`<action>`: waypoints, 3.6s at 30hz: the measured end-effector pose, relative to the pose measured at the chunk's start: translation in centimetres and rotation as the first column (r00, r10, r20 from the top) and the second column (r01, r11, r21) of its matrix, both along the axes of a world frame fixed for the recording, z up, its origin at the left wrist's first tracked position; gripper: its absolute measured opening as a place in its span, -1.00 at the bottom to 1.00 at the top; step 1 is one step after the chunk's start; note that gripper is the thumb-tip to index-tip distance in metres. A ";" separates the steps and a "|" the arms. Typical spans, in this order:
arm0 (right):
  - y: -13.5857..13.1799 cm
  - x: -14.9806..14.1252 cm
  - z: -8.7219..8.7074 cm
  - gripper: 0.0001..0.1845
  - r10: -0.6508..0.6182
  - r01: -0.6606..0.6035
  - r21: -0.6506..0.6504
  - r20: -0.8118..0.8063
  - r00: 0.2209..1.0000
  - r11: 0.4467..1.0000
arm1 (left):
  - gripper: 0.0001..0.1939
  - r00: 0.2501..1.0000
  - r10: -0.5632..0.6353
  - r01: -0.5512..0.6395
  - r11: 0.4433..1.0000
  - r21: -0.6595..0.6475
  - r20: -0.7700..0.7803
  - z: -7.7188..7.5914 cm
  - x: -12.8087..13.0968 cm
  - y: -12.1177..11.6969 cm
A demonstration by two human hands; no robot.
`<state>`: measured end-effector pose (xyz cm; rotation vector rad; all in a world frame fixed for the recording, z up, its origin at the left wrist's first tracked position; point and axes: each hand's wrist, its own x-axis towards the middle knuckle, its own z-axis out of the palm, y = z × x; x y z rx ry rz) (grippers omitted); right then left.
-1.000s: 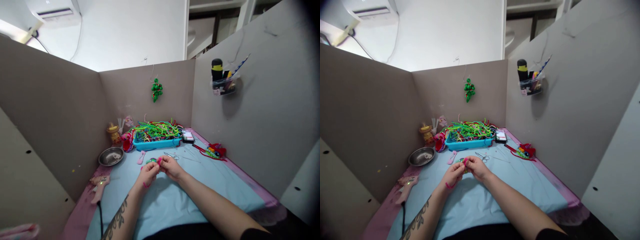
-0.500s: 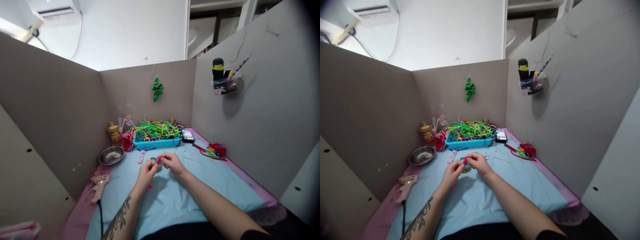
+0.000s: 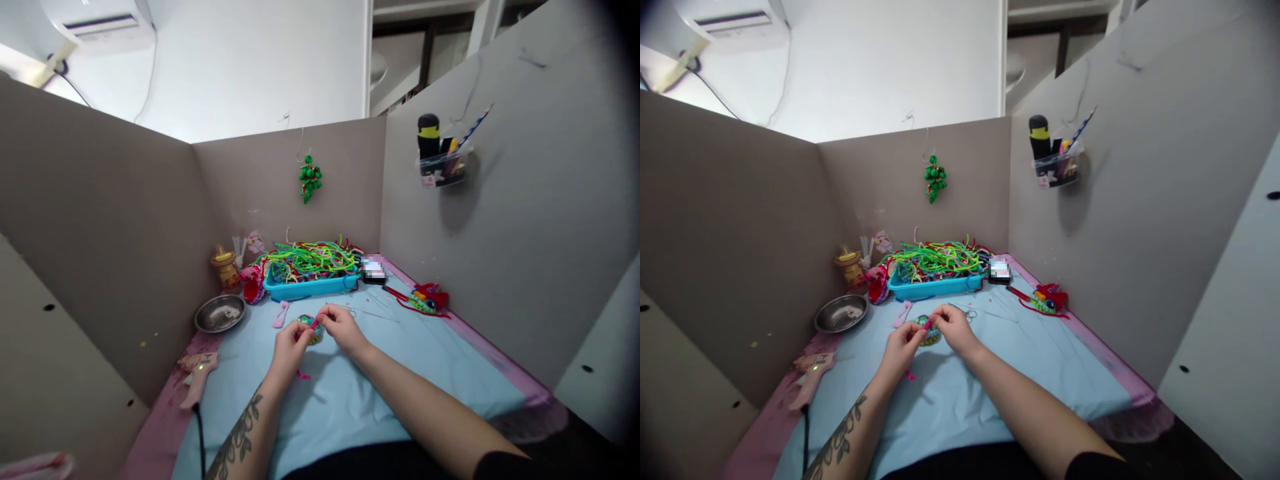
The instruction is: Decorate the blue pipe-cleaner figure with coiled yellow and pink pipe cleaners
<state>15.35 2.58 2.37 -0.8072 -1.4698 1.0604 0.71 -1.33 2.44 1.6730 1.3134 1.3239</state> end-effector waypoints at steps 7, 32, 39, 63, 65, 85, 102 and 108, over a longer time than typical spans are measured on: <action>-0.3 0.2 0.4 -0.87 -0.106 0.089 0.138 0.124 0.987 0.986 | -0.76 1.000 -0.007 0.007 1.000 0.006 0.022 0.2 0.0 -0.1; -0.2 -1.8 -1.0 -0.70 0.111 -0.159 -0.172 -0.261 0.959 0.972 | -0.69 0.953 -0.025 0.072 0.987 -0.145 0.301 0.2 0.8 0.0; 0.2 -0.2 -0.2 -0.86 -0.117 0.039 0.243 0.317 0.941 0.969 | -0.77 0.985 -0.043 0.066 0.989 -0.134 0.166 -0.2 0.5 0.2; -0.5 0.8 0.5 -0.85 -0.169 -0.063 0.319 0.646 0.745 0.946 | -0.75 0.982 0.053 -0.033 0.993 -0.115 0.183 -0.2 -0.7 0.5; -0.2 0.5 0.1 -0.80 -0.112 -0.008 0.252 0.460 0.881 0.968 | -0.68 0.941 0.081 -0.026 0.985 -0.169 0.328 -0.1 -0.8 0.6; 0.2 0.9 0.2 -0.83 -0.080 0.010 0.202 0.340 0.937 0.979 | -0.77 0.967 -0.073 0.115 0.980 -0.161 0.244 -1.1 -0.7 1.0; 0.4 0.9 0.3 -0.82 -0.076 -0.042 0.256 0.434 0.898 0.966 | -0.75 0.996 0.074 -0.075 0.997 -0.029 -0.047 -0.5 -0.7 0.7; 0.4 1.1 0.9 -0.84 -0.039 -0.063 0.208 0.451 0.892 0.976 | -0.78 0.997 0.080 -0.081 0.997 -0.017 -0.017 -0.3 -0.5 0.5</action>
